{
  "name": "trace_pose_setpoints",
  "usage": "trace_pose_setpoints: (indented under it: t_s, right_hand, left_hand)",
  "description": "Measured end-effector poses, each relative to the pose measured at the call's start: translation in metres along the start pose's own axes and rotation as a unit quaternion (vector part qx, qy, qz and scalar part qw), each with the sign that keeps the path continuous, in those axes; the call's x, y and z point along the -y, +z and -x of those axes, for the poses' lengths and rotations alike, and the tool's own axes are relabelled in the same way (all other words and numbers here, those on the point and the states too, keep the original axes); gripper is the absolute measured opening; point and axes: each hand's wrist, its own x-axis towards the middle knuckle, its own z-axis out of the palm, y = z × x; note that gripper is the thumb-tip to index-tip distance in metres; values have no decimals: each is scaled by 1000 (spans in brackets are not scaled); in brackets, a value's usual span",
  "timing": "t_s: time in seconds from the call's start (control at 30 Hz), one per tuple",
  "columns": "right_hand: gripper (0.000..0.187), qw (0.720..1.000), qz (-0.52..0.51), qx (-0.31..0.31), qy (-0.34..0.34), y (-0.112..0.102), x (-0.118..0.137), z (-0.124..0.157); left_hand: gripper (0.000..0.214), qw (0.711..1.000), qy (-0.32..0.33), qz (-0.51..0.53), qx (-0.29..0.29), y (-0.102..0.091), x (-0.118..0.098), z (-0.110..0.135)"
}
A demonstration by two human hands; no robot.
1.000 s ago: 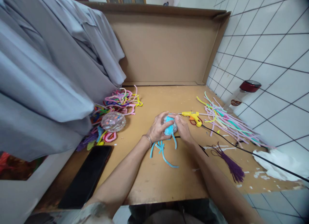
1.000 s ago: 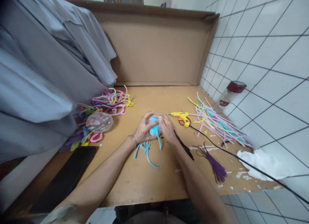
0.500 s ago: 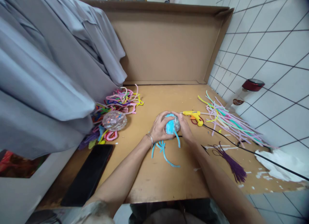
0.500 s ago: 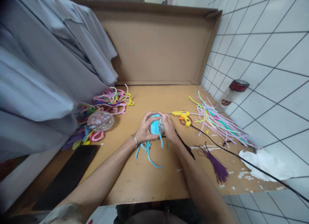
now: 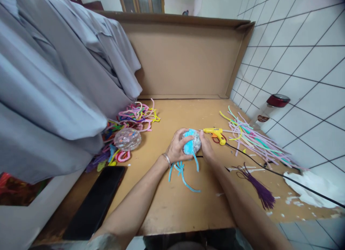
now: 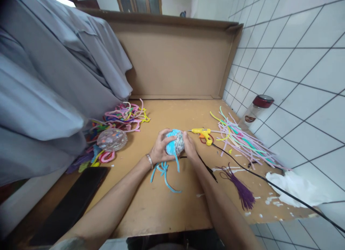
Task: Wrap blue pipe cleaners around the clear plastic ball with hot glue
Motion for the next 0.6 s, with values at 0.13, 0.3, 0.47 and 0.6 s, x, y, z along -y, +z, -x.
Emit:
trace_pose_setpoints:
  t_s: [0.13,0.3,0.47,0.6]
  right_hand:
    - [67,999,-28,15,27,-2,16,5]
    - [67,999,2,46,-14,0,25,8]
    - [67,999,-4,35,-10,5,22,8]
    - [61,1000,-7,7,-16,5,19,8]
  left_hand:
    - [77,999,-25,20,-2,1,-3,-1]
    - [75,999,-42,23,4,1,-6,-3]
    - [79,994,-85,63,6,-1,-7,-8]
    - [79,988,-124,89,3,-4,-6,-11]
